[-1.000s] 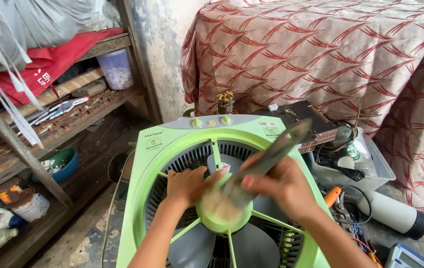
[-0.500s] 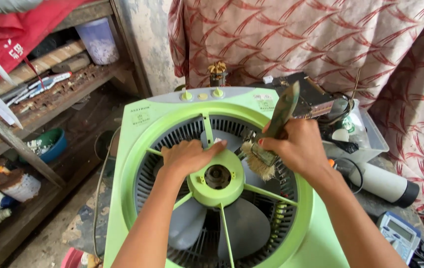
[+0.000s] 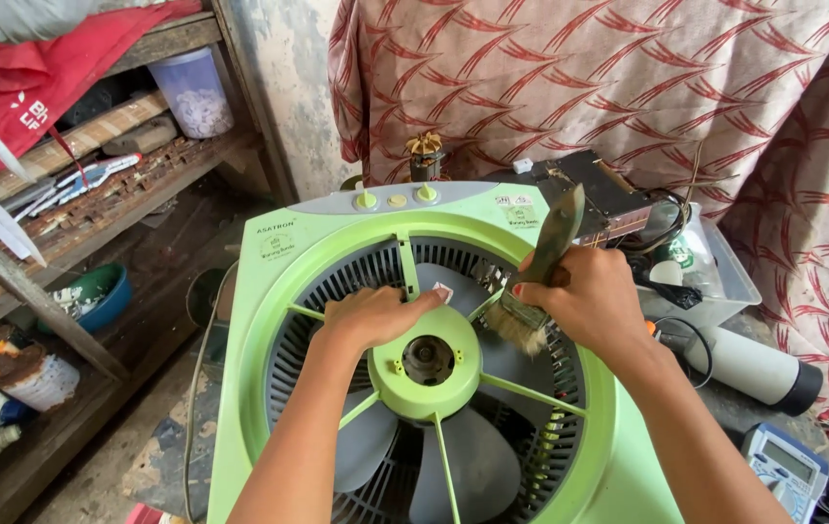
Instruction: Cleaning the interior blades and casing of a portable electric fan using a paintbrush to remove dust.
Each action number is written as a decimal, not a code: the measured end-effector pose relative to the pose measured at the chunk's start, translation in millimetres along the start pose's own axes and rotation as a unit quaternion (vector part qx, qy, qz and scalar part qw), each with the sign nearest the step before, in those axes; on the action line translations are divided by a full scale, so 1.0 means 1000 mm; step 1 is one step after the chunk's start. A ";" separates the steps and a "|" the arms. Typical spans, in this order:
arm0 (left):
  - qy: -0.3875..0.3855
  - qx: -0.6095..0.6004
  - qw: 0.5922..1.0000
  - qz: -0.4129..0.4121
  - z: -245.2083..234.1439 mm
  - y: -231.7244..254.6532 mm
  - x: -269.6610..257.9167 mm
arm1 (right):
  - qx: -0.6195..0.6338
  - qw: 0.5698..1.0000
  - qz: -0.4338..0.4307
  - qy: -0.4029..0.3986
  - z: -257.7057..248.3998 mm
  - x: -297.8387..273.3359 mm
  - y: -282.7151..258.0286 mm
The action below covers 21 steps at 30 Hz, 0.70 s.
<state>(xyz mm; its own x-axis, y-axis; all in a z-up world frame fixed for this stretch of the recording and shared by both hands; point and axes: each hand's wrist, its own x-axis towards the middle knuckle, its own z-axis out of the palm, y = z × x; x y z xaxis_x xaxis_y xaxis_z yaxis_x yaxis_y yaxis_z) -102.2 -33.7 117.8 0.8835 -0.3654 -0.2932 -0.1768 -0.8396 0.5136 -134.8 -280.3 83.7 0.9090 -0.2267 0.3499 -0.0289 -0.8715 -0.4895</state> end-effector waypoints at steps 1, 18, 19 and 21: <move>-0.014 -0.007 1.000 0.006 -0.002 0.001 0.003 | -0.018 0.999 -0.014 0.039 -0.005 0.000 -0.001; -0.004 -0.017 1.000 0.023 0.020 -0.038 0.072 | 0.013 0.999 0.020 -0.046 -0.007 -0.001 0.003; -0.012 -0.028 0.999 0.020 0.020 -0.040 0.071 | 0.090 0.995 0.037 -0.039 -0.007 -0.001 0.002; -0.015 -0.021 1.000 0.012 0.019 -0.038 0.069 | 0.015 0.999 0.026 -0.030 -0.009 -0.002 0.002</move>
<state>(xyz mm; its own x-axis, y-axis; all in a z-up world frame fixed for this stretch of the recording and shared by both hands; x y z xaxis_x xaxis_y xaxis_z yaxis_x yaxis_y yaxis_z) -42.5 -35.1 62.6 0.8654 -0.3985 -0.3038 -0.1793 -0.8124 0.5549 -140.4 -285.6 88.7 0.9298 -0.2443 0.2754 -0.0652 -0.8455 -0.5300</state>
